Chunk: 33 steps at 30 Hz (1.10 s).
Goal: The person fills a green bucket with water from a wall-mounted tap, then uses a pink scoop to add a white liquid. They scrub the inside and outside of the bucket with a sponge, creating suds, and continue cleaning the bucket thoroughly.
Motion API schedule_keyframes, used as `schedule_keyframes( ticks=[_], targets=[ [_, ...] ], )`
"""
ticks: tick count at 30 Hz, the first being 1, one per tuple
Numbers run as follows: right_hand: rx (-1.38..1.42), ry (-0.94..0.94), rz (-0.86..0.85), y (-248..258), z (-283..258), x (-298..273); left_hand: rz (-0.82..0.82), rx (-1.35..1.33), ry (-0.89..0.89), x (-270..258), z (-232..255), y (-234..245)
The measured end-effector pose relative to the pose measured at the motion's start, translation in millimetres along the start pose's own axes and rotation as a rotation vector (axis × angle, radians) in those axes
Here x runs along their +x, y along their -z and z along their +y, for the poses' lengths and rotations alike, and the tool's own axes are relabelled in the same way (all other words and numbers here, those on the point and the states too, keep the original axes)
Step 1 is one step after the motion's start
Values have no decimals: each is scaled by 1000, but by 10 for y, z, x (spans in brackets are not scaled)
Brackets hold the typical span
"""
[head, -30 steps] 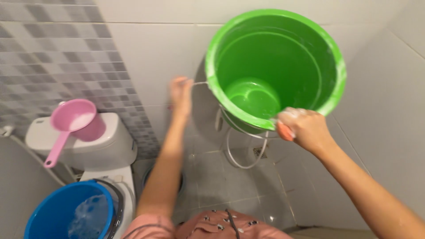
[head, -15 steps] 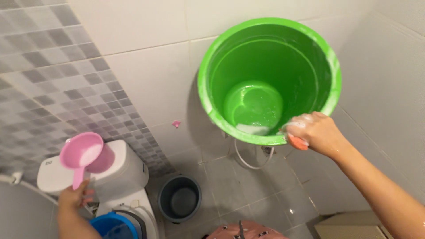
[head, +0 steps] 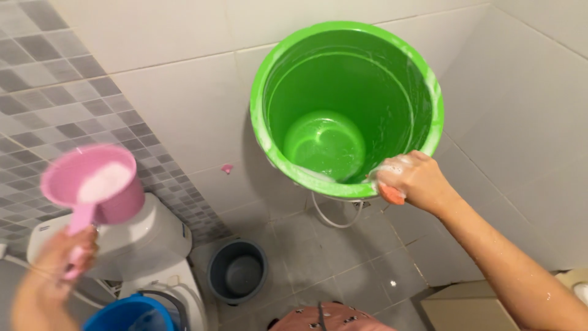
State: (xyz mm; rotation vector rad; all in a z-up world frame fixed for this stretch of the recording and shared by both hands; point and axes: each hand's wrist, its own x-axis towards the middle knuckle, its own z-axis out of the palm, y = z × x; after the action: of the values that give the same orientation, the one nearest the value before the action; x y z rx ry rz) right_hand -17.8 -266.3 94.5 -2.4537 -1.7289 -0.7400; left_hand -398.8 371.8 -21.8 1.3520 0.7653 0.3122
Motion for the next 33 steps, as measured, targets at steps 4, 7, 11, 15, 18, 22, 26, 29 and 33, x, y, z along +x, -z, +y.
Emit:
schedule_keyframes(
  ticks=[4,7,11,15,18,22,26,29,33],
  targets=[
    [58,-5,54,28,134,-97,-128,-19,-217,-504,834,-578],
    [55,47,83,23,189,-149,-586,-58,-212,-357,1505,-1002],
    [33,61,79,3,227,-113,-647,426,-145,-384,2551,-1978],
    [64,42,97,8,262,-65,-397,594,-337,-978,2881,-3187],
    [88,12,68,41,294,-57,-450,623,-337,-1157,3032,-3857],
    [104,3,81,84,351,-7,-410,769,-340,-1205,3036,-4342],
    [99,3,78,91,380,28,-338,916,-342,-1123,3043,-4555],
    [103,6,82,86,403,54,-335,967,-380,-1031,3002,-4650],
    [119,10,97,105,408,102,-303,1080,-418,-968,2967,-4779]
  ],
)
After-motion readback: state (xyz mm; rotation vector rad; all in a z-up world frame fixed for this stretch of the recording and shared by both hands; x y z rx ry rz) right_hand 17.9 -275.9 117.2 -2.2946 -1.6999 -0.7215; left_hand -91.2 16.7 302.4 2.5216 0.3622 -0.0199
